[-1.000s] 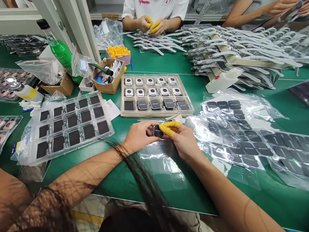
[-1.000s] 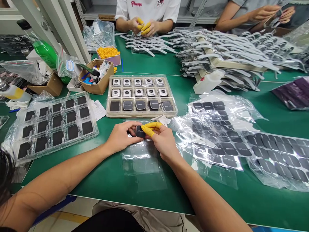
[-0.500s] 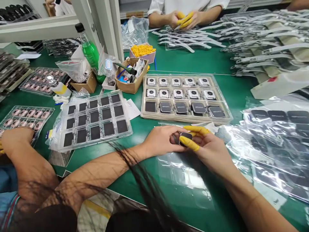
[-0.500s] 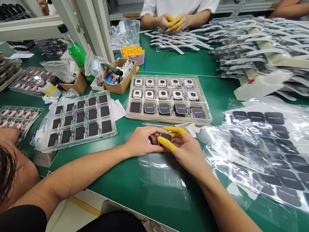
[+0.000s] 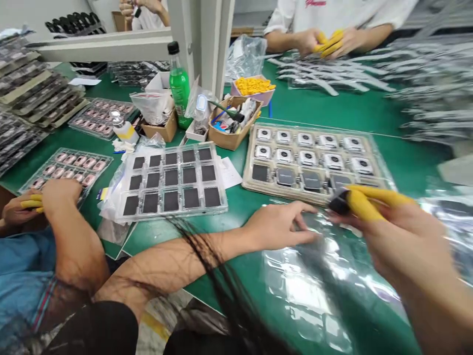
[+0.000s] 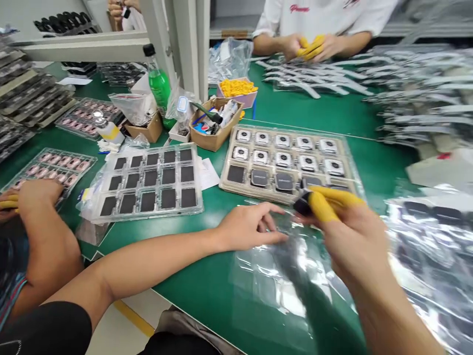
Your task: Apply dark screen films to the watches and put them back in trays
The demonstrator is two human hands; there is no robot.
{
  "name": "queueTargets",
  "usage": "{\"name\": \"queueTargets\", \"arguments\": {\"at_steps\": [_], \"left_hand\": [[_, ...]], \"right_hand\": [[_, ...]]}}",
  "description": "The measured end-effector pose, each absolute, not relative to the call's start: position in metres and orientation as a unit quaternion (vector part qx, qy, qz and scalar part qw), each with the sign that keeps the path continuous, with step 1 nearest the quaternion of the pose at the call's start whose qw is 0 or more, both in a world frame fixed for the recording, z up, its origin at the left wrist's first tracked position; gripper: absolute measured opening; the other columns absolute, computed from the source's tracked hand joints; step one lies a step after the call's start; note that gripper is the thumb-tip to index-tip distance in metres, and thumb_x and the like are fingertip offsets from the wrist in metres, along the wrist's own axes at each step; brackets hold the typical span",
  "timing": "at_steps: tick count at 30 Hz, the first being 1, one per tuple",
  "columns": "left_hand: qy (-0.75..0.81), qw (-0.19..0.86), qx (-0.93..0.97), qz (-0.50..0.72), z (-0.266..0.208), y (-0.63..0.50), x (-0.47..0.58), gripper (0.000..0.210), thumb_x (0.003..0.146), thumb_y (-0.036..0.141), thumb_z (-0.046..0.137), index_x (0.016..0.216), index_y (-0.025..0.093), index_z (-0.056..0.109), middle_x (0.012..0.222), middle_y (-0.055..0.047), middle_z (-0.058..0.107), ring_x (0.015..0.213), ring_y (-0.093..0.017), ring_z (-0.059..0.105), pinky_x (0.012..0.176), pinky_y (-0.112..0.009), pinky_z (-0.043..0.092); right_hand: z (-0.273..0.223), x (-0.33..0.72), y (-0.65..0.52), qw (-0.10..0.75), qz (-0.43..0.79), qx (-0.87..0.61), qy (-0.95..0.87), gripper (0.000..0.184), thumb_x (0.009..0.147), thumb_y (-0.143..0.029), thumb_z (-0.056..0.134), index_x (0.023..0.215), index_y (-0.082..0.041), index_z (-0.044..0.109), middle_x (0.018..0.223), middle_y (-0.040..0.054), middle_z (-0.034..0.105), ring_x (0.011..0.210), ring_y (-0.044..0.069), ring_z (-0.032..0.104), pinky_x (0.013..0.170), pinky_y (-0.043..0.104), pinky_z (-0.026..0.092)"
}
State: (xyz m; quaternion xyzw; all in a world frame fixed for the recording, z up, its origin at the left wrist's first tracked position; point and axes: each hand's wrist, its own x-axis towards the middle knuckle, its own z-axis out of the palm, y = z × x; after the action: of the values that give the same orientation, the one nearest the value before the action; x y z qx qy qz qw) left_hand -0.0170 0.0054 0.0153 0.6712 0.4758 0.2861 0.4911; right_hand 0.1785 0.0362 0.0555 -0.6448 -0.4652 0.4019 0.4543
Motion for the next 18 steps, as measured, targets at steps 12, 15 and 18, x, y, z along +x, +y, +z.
{"name": "queueTargets", "arguments": {"at_steps": [12, 15, 18], "left_hand": [[0.469, 0.467, 0.711, 0.236, 0.025, 0.006, -0.025, 0.034, 0.11, 0.031, 0.087, 0.142, 0.02, 0.086, 0.123, -0.008, 0.101, 0.104, -0.03, 0.096, 0.103, -0.041, 0.074], [0.46, 0.466, 0.717, 0.24, 0.021, 0.008, -0.024, 0.039, 0.109, 0.031, 0.087, 0.147, 0.021, 0.086, 0.124, -0.008, 0.101, 0.105, -0.031, 0.096, 0.104, -0.043, 0.074], [0.451, 0.466, 0.722, 0.24, 0.015, 0.012, -0.024, 0.04, 0.106, 0.032, 0.089, 0.145, 0.022, 0.087, 0.125, -0.009, 0.101, 0.106, -0.033, 0.097, 0.102, -0.045, 0.074]], "right_hand": [[0.082, 0.07, 0.13, 0.175, 0.067, -0.621, -0.761, 0.039, 0.123, -0.03, 0.07, 0.148, -0.017, 0.096, 0.15, 0.0255, 0.087, 0.136, 0.042, 0.083, 0.109, 0.048, 0.065], [0.088, 0.061, 0.145, 0.086, 0.089, -0.642, -0.757, 0.046, 0.127, -0.034, 0.064, 0.159, -0.015, 0.09, 0.14, 0.0263, 0.092, 0.135, 0.045, 0.088, 0.114, 0.05, 0.066], [0.09, 0.044, 0.162, 0.023, 0.111, -0.632, -0.766, 0.045, 0.119, -0.03, 0.073, 0.157, -0.013, 0.088, 0.144, 0.0292, 0.093, 0.139, 0.05, 0.089, 0.114, 0.053, 0.067]]}}
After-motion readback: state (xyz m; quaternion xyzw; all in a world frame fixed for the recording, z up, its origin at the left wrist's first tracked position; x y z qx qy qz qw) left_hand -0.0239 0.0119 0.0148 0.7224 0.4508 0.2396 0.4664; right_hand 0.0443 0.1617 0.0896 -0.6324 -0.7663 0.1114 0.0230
